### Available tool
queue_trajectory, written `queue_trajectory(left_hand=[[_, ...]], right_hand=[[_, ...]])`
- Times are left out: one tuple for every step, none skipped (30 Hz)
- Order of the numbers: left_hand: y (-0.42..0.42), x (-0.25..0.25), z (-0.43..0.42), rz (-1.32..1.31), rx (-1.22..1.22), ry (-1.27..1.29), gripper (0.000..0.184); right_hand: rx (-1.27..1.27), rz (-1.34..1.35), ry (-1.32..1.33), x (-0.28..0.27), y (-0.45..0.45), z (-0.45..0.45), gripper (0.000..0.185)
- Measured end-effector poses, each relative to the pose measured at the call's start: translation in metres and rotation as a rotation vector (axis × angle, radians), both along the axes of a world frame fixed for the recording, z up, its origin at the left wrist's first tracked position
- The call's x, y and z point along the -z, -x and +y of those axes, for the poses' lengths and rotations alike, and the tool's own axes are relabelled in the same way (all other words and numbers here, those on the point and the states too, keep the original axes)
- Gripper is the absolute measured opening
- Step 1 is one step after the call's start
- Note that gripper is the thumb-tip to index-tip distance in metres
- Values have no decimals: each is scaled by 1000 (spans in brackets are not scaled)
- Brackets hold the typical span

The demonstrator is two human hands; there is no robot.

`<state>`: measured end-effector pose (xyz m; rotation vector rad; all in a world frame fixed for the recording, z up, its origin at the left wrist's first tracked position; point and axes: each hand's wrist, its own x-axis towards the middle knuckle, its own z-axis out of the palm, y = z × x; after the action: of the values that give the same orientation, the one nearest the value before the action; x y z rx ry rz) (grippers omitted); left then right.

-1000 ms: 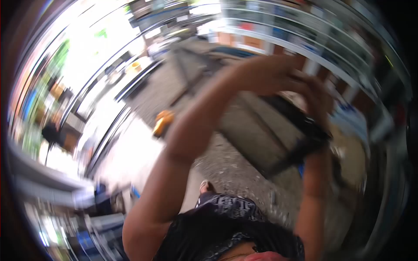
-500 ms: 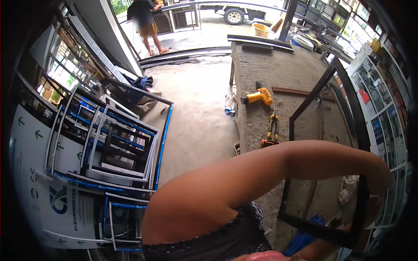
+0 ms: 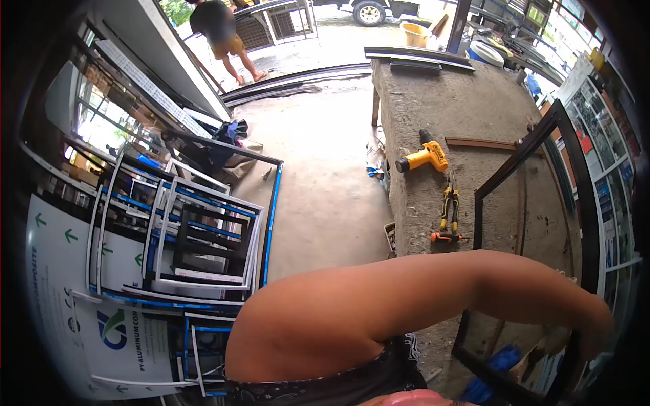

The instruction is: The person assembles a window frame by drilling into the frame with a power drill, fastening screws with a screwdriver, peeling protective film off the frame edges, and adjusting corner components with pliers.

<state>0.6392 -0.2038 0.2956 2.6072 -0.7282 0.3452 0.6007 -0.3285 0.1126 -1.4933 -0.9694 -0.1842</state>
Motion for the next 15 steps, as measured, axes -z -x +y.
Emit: queue_trajectory(left_hand=[[3, 1, 2, 3, 28, 6, 45], [6, 2, 4, 7, 57, 11, 48], [9, 4, 6, -26, 79, -10, 46], [13, 6, 4, -87, 80, -50, 44], [17, 8, 4, -155, 67, -98, 42], [21, 9, 2, -222, 46, -144, 41], [26, 9, 1, -284, 21, -192, 39], [30, 10, 0, -339, -10, -238, 37], [33, 10, -2, -384, -33, -278, 36], [37, 12, -3, -428, -57, -316, 34], [39, 12, -5, -458, -78, -346, 33], [42, 11, -6, -487, -99, -373, 32], [44, 11, -9, -515, -119, -400, 31], [46, 11, -11, -540, -139, -421, 30], [47, 12, -14, -565, -156, -446, 29]], right_hand=[[10, 3, 3, 2, 3, 0, 33], [23, 7, 5, 4, 8, 2, 34], [32, 9, 10, 6, 12, 4, 34], [36, 16, 12, 8, 15, 6, 35], [36, 19, 19, 10, 17, 8, 35], [38, 29, 26, 10, 16, 9, 36], [39, 29, 36, 13, 17, 11, 37], [42, 38, 43, 15, 18, 10, 37], [48, 41, 50, 17, 19, 11, 38], [54, 48, 53, 18, 22, 12, 38], [56, 49, 60, 20, 24, 13, 39], [60, 52, 59, 21, 25, 14, 40], [65, 52, 61, 22, 27, 14, 40], [73, 53, 62, 22, 29, 14, 41], [79, 53, 63, 23, 31, 13, 42]])
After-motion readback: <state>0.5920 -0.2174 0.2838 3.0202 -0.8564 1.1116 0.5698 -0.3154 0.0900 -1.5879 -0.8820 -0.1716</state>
